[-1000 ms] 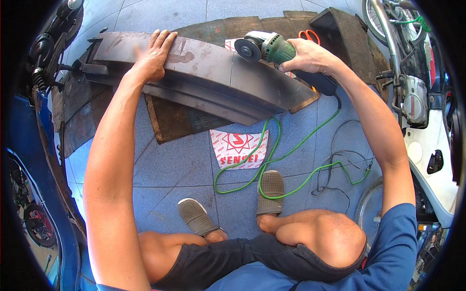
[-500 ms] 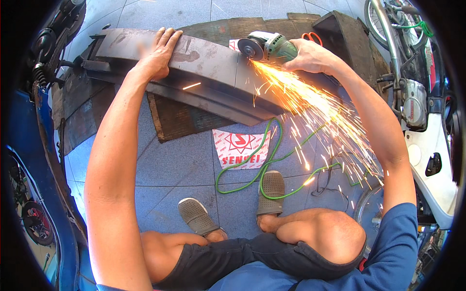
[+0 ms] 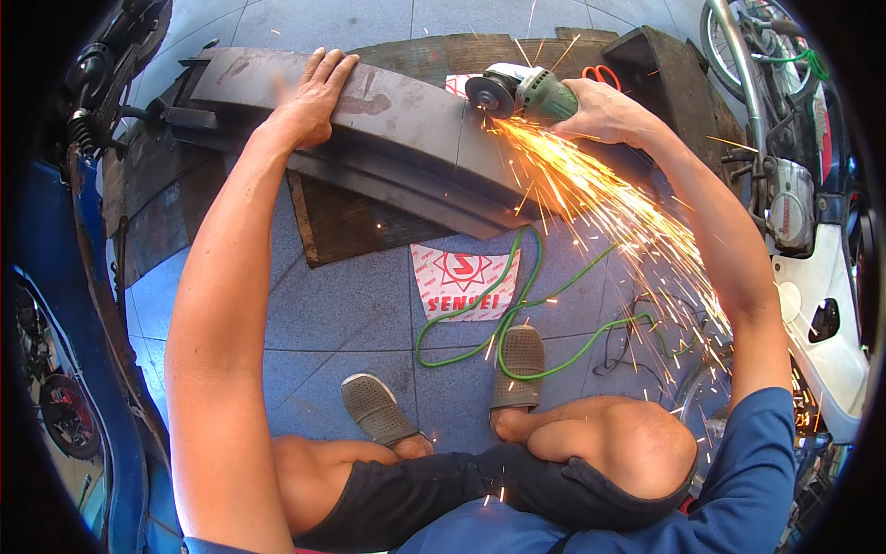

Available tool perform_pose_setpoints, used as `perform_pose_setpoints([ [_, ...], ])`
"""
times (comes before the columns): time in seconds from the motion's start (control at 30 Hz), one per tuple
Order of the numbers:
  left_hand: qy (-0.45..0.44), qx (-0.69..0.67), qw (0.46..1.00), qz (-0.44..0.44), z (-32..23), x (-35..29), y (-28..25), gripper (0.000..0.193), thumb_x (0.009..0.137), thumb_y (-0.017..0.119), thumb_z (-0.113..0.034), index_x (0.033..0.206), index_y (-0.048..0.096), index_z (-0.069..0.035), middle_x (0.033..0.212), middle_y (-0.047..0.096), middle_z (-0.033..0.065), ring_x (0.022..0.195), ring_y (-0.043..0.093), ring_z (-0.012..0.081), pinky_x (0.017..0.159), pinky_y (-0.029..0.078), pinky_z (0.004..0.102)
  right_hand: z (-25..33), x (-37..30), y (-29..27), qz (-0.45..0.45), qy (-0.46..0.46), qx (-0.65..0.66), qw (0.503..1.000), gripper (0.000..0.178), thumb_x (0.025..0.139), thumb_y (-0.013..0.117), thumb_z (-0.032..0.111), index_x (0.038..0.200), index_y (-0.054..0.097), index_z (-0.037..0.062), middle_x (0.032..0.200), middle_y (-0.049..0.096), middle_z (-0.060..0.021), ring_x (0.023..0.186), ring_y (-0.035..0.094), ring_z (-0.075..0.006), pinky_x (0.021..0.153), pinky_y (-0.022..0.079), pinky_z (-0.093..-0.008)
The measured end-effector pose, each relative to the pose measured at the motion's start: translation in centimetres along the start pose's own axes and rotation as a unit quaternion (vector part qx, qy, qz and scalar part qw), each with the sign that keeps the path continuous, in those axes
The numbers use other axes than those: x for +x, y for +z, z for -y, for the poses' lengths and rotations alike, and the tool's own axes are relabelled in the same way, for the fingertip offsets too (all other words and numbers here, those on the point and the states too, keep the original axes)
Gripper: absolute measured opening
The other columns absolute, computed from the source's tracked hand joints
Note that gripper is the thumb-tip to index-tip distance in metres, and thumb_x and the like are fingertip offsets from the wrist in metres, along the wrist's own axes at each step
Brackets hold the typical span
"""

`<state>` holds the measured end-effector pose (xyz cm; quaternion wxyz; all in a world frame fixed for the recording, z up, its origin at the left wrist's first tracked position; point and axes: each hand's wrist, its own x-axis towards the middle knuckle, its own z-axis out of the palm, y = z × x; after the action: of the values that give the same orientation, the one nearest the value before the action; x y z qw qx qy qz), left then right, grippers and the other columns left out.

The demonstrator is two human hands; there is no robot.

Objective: Use an angle grinder to cut a metal plate for a motorcycle part.

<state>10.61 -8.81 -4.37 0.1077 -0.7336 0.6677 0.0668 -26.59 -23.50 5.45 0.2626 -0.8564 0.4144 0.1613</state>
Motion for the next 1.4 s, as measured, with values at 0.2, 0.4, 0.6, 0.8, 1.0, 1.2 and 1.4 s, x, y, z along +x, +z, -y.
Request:
perform_pose_setpoints([
  [0.2,-0.007,-0.004,1.0,0.002,0.0,-0.2,-0.2,0.116,0.068,0.051,0.024,0.165,0.02,-0.032,0.174,0.016,-0.0038,0.161,0.009,0.0203,0.123,0.01,0.0771,0.6,-0.4,-0.8,0.057,0.05,0.014,0.997,0.073,0.071,0.081,0.039,0.125,0.062,-0.0059,0.11,0.071,-0.0227,0.098,0.07,-0.0297,0.093,0.051,-0.0379],
  [0.4,-0.006,0.0,1.0,-0.003,-0.2,0.0,-0.2,0.117,0.067,0.05,0.025,0.165,0.02,-0.033,0.173,0.017,-0.0039,0.161,0.009,0.0201,0.124,0.01,0.0768,-1.3,0.0,-0.3,0.019,0.012,-0.006,1.0,0.076,0.07,0.081,0.039,0.128,0.061,-0.0063,0.113,0.07,-0.0234,0.103,0.069,-0.0313,0.094,0.051,-0.0389],
  [0.6,-0.009,0.003,1.0,-0.002,-0.1,0.1,0.1,0.117,0.068,0.049,0.025,0.165,0.02,-0.033,0.174,0.017,-0.0041,0.161,0.01,0.02,0.123,0.01,0.0775,-0.7,-0.6,-0.5,0.0,-0.003,-0.022,1.0,0.076,0.069,0.082,0.039,0.125,0.061,-0.0074,0.109,0.07,-0.0237,0.101,0.068,-0.0328,0.093,0.051,-0.0392],
  [0.8,-0.012,-0.01,1.0,-0.005,0.2,0.2,0.6,0.124,0.062,0.05,0.028,0.165,0.018,-0.034,0.174,0.015,-0.0044,0.161,0.009,0.0207,0.123,0.009,0.0781,-0.9,-1.1,-1.3,0.055,0.005,0.001,0.998,0.066,0.072,0.082,0.035,0.121,0.063,-0.0057,0.103,0.071,-0.0192,0.099,0.067,-0.0327,0.093,0.051,-0.0383],
  [1.0,-0.002,-0.008,1.0,0.01,-0.1,0.0,-0.4,0.12,0.065,0.05,0.027,0.165,0.018,-0.032,0.174,0.016,-0.0032,0.161,0.009,0.0213,0.121,0.01,0.0799,-2.7,-1.6,-1.9,0.001,0.041,0.047,0.998,0.066,0.073,0.082,0.031,0.126,0.063,-0.0041,0.109,0.072,-0.0202,0.103,0.069,-0.0304,0.095,0.051,-0.0397],
  [1.2,0.021,0.013,1.0,0.014,-0.4,0.2,-1.3,0.121,0.065,0.064,0.02,0.165,0.017,-0.028,0.173,0.015,0.001,0.161,0.011,0.0272,0.119,0.014,0.0822,-3.6,-3.8,-1.7,0.003,0.043,0.069,0.997,0.068,0.071,0.082,0.031,0.126,0.063,-0.0052,0.109,0.072,-0.0207,0.1,0.068,-0.0299,0.094,0.052,-0.0398],
  [1.4,0.117,0.054,0.99,0.052,-1.3,1.3,-2.2,0.14,0.05,0.093,0.0,0.165,0.017,-0.024,0.17,0.022,0.0031,0.159,0.017,0.028,0.12,0.021,0.0797,-5.7,-5.0,-0.1,0.002,0.048,0.134,0.99,0.065,0.072,0.081,0.03,0.125,0.064,-0.0049,0.108,0.073,-0.0178,0.101,0.068,-0.0273,0.094,0.051,-0.0384],
])
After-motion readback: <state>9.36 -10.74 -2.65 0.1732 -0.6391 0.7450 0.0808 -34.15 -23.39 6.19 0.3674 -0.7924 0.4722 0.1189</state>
